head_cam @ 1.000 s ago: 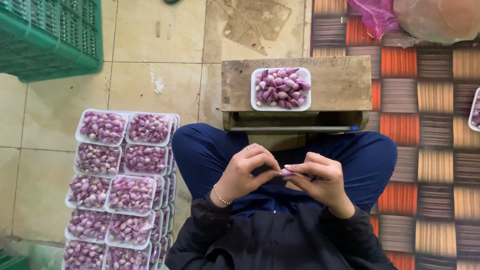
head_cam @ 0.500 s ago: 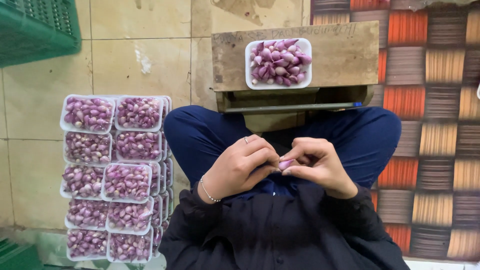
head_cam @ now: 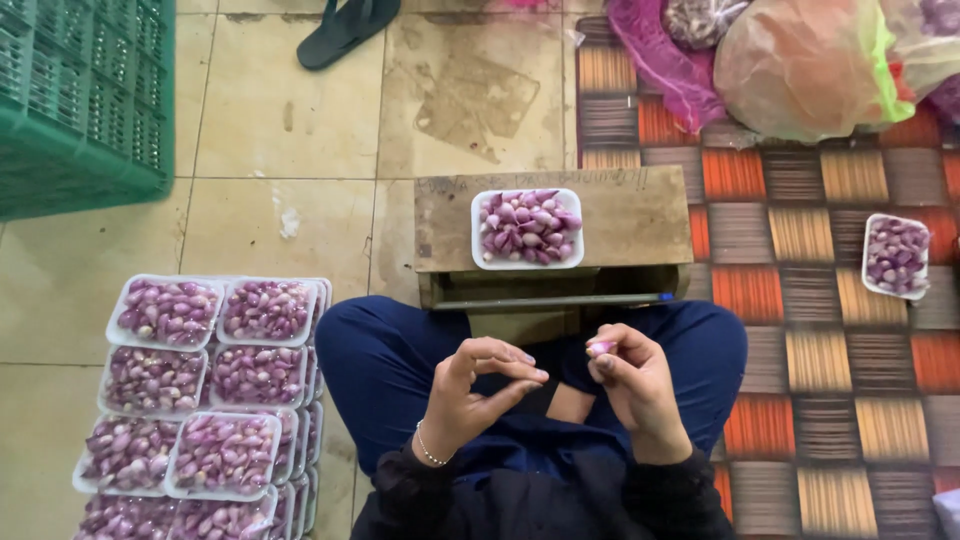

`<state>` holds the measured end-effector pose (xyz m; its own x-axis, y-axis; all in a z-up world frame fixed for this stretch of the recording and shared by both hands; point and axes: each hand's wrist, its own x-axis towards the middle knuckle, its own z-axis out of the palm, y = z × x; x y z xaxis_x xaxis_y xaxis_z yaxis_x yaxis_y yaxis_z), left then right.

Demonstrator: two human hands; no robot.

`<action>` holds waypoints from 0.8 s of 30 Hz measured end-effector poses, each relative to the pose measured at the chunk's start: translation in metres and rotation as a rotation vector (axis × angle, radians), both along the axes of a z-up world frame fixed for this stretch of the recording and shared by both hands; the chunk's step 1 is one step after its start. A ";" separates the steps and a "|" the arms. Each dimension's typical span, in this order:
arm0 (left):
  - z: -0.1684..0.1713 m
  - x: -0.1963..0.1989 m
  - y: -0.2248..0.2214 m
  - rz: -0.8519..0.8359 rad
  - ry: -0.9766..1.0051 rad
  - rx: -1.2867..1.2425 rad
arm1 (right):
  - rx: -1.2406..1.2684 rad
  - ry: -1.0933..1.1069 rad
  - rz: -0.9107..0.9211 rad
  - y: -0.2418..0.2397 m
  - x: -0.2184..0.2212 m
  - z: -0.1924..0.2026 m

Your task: The person picks up a tray of shallots, peels a single shallot, and then wraps the tray in plastic film.

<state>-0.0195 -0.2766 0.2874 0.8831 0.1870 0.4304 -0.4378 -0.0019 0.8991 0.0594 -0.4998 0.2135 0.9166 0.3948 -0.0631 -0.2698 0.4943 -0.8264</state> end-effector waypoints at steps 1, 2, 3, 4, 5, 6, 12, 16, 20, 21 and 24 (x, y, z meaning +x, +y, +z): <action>-0.004 -0.003 0.001 -0.068 0.091 -0.009 | -0.023 0.058 -0.043 -0.008 0.000 -0.004; -0.006 -0.003 0.002 -0.075 0.113 -0.020 | -0.034 0.080 -0.049 -0.014 0.002 -0.007; -0.010 -0.003 0.004 -0.058 0.086 0.027 | -0.015 0.040 -0.074 -0.020 0.004 -0.010; -0.013 0.002 0.007 -0.041 0.048 0.078 | 0.008 -0.012 -0.098 -0.024 0.012 -0.015; -0.014 -0.005 0.007 -0.047 0.059 0.072 | 0.001 -0.001 -0.104 -0.031 0.004 -0.016; -0.014 -0.004 0.009 -0.058 0.134 0.158 | -0.018 0.005 -0.133 -0.034 0.006 -0.016; -0.016 0.000 0.008 -0.153 0.339 0.471 | -0.121 -0.072 -0.202 -0.024 0.000 -0.007; 0.001 0.006 -0.004 -0.094 0.266 0.270 | -0.200 -0.174 -0.148 0.011 -0.022 0.026; -0.011 0.010 -0.022 -0.087 0.200 0.077 | -0.208 -0.222 -0.117 0.021 -0.032 0.020; -0.013 0.010 -0.024 -0.089 0.200 -0.013 | -0.201 -0.262 -0.137 0.021 -0.032 0.021; -0.022 0.010 -0.034 -0.094 0.219 -0.192 | -0.188 -0.322 -0.150 0.020 -0.033 0.018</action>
<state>-0.0098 -0.3102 0.2657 0.9681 0.1599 0.1928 -0.2241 0.2089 0.9519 0.0266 -0.4793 0.2319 0.9478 0.2644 0.1783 0.0812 0.3406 -0.9367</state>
